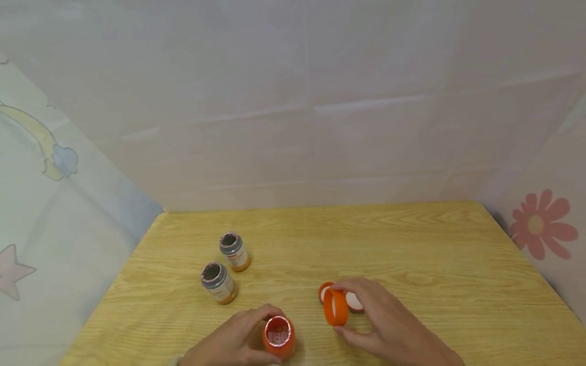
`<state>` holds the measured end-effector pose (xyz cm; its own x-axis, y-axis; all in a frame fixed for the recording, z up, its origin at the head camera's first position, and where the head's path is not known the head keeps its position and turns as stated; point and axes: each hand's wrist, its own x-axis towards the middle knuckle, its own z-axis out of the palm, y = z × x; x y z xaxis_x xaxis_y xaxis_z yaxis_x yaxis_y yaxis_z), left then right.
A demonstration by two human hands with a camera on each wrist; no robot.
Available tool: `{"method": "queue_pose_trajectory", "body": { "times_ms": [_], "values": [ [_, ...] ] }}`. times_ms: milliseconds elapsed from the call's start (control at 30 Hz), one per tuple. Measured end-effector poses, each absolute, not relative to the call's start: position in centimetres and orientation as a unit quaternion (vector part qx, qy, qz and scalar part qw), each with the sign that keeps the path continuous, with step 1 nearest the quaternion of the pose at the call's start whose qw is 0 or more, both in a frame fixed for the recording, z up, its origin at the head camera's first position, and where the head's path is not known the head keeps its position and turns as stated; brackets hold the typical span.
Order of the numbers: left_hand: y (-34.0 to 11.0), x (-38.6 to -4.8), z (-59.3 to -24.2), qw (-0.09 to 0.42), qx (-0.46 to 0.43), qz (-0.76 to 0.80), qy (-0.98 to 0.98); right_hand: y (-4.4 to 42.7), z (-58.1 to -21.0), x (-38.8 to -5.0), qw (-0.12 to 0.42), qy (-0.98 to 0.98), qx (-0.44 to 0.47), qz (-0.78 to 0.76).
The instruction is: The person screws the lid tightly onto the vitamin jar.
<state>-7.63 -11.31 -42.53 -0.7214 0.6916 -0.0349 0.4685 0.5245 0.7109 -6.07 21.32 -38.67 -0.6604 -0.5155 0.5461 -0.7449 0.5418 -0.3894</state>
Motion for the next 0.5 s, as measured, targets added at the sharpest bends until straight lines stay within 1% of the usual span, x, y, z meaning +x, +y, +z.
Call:
{"method": "queue_pose_trajectory", "body": {
  "times_ms": [233,500],
  "values": [
    [-11.08,-7.60,-42.38,0.163,0.333,0.352,0.860,20.80,-38.62,-5.96,0.191,-0.864,0.357,0.299],
    [-11.00,-7.49,-42.32,0.163,0.334,0.351,0.859,20.36,-38.30,-6.13,0.180,-0.864,0.368,0.294]
  ]
}}
